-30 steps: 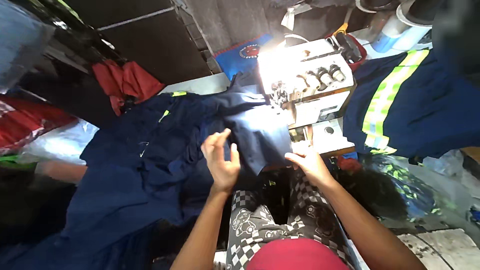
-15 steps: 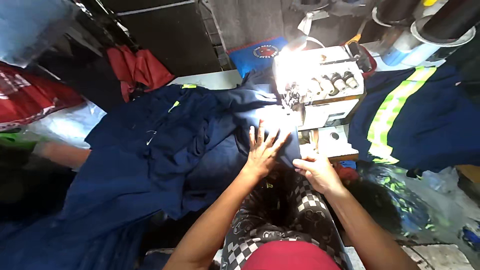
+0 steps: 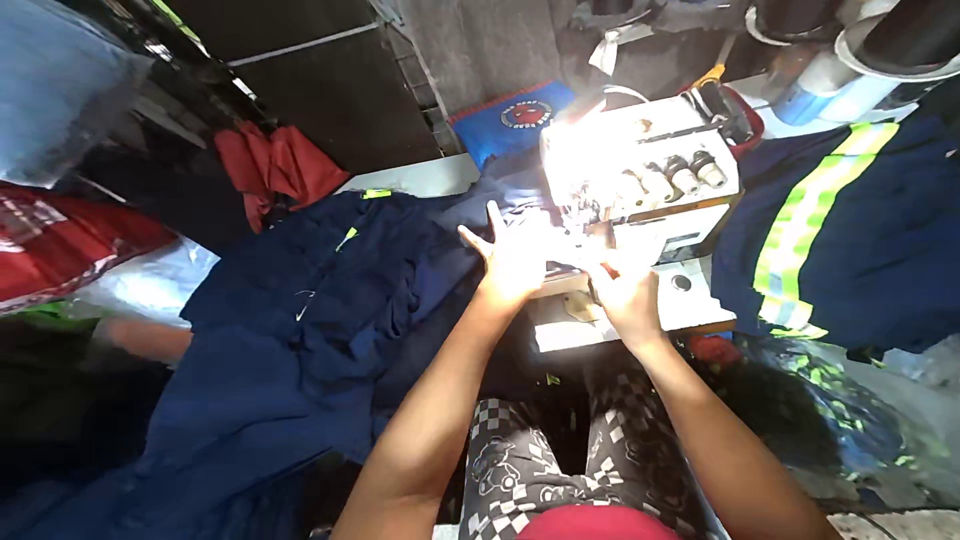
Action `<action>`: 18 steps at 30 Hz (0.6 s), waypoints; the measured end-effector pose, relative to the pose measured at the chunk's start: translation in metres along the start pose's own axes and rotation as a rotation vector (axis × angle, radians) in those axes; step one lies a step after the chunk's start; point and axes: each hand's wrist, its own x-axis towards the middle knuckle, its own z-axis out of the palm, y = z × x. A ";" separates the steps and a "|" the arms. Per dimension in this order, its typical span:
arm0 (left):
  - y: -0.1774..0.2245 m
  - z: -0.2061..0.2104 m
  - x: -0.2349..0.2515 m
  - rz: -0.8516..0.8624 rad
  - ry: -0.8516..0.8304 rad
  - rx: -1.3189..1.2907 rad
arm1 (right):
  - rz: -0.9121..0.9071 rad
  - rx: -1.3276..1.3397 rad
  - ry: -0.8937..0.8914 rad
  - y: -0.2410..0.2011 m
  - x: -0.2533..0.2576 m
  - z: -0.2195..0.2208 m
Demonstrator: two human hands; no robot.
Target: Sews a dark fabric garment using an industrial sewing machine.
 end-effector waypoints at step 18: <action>0.155 -0.035 -0.074 0.566 -0.554 -0.705 | 1.170 0.594 0.075 0.041 -0.024 -0.039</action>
